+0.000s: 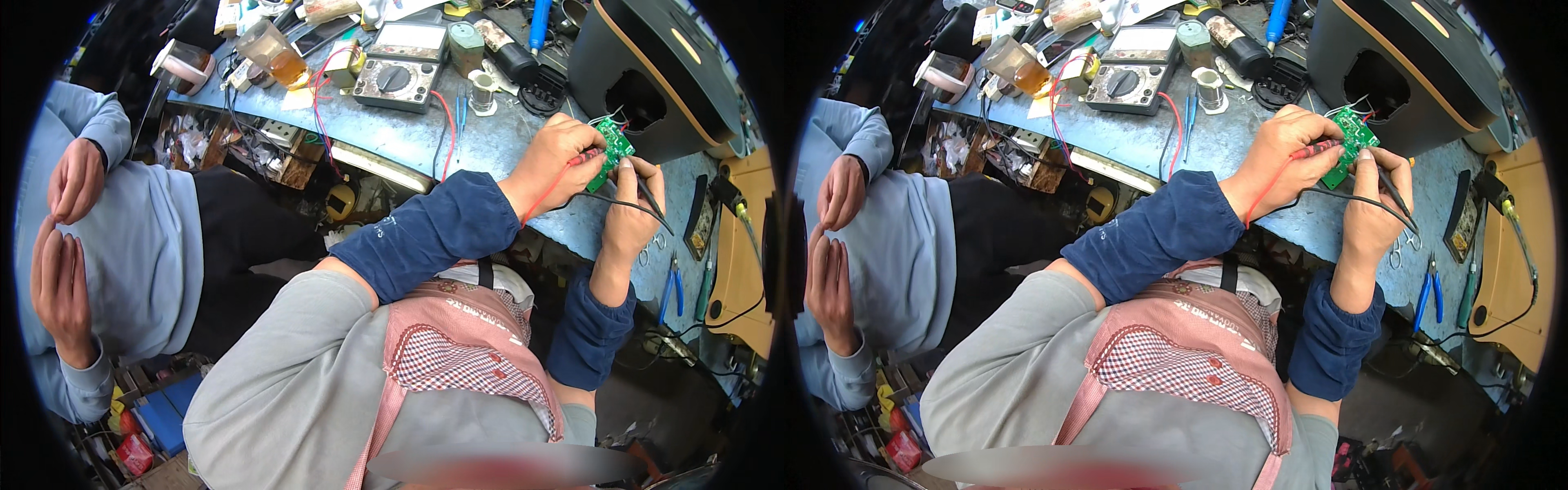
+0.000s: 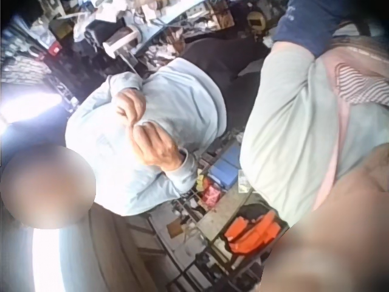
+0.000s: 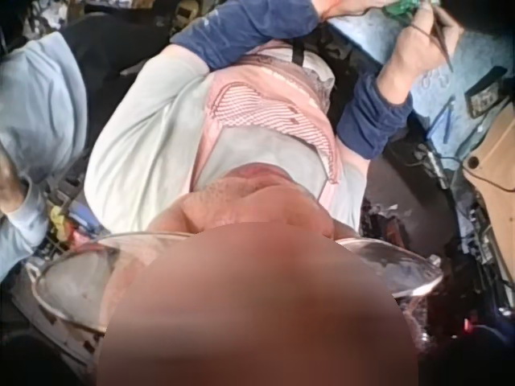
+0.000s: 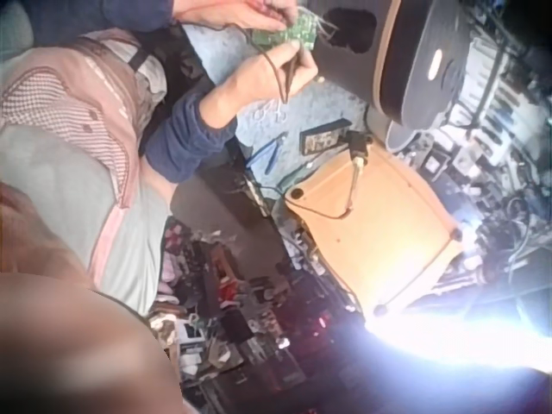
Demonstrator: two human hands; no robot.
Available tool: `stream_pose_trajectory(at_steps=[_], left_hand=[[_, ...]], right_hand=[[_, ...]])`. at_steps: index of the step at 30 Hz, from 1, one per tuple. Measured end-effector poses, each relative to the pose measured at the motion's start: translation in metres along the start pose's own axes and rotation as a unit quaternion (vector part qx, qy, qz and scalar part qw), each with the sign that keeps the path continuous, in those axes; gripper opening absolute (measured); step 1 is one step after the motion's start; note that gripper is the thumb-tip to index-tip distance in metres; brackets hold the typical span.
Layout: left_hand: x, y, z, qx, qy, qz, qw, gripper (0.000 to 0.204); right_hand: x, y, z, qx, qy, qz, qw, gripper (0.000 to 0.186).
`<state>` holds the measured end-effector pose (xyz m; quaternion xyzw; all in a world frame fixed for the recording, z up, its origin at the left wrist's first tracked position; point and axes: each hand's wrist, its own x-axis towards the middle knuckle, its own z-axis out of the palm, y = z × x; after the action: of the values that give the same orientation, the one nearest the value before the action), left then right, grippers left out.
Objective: The person uses multimeter probes to test points on a green circuit board, then connects a power cable to a black appliance and tests the board again. They handle the board and power cord throughout the process.
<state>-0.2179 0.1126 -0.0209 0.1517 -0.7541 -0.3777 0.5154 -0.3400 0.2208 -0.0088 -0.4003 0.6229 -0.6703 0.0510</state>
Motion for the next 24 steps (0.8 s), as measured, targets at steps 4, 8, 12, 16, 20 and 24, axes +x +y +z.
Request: stream_pose_trajectory(at_steps=[4,8,12,16,20,24], left_hand=[[0.0002,-0.0012,0.0004,0.002,0.001,0.006,1.000,0.018],[0.0013,-0.0013,0.0000,0.003,-0.001,0.009,1.000,0.019],[0.0015,-0.0010,0.0005,0.000,0.003,0.010,1.000,0.018],[0.0019,-0.0006,-0.0003,0.003,0.003,0.011,1.000,0.018],[0.0023,-0.0015,-0.0014,0.010,0.002,0.017,1.000,0.018],[0.0017,0.0031,0.0028,-0.004,0.003,0.020,1.000,0.017]], right_hand=[[0.0005,0.0006,-0.0006,-0.007,0.000,-0.002,1.000,0.009],[0.0003,0.0004,-0.0005,-0.003,0.000,0.001,1.000,0.009],[0.0008,0.0003,-0.0002,-0.001,-0.001,0.001,1.000,0.009],[0.0010,0.0000,0.0001,0.000,-0.002,0.000,1.000,0.009],[0.0009,-0.0013,0.0018,0.002,0.000,0.000,1.000,0.009],[-0.0002,0.0008,-0.0052,-0.006,0.004,-0.013,1.000,0.009]])
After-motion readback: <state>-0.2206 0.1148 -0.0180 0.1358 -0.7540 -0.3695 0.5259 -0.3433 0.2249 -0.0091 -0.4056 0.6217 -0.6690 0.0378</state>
